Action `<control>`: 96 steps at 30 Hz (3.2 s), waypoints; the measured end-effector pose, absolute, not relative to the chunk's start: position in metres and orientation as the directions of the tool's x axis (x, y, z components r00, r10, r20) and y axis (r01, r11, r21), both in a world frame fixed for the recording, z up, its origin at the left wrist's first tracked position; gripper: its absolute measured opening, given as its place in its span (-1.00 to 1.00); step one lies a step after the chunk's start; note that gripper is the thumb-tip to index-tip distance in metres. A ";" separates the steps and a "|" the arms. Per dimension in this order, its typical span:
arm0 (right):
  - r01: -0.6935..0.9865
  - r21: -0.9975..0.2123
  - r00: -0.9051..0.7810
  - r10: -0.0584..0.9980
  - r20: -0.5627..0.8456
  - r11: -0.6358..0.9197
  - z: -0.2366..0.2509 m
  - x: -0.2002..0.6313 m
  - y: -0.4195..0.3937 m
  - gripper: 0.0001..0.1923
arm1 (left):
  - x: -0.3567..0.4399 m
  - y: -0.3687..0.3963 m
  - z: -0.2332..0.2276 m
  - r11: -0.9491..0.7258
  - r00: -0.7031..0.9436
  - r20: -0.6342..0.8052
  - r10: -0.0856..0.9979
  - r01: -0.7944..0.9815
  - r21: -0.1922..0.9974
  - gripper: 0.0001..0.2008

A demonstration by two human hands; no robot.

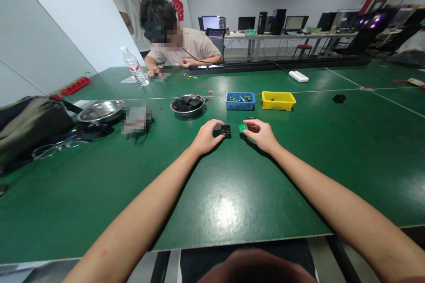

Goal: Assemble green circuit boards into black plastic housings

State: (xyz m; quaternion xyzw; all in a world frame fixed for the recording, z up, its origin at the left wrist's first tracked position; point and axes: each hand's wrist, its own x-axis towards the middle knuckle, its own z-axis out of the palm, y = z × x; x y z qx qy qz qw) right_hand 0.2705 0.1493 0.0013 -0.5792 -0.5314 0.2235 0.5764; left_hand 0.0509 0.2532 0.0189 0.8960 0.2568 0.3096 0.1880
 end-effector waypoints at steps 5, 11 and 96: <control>0.350 -0.908 0.323 0.881 0.347 0.229 0.003 0.269 0.148 -0.63 | 0.051 0.253 0.018 -0.803 0.678 0.464 0.571 0.340 0.490 -0.70; 0.319 -0.924 0.333 0.888 0.316 0.210 0.004 0.266 0.147 -0.60 | 0.052 0.252 0.019 -0.805 0.682 0.464 0.566 0.336 0.489 -0.71; 0.191 -0.957 0.346 0.898 0.273 0.218 0.004 0.269 0.155 -0.64 | 0.066 0.256 0.021 -0.857 0.711 0.489 0.505 0.349 0.379 -0.71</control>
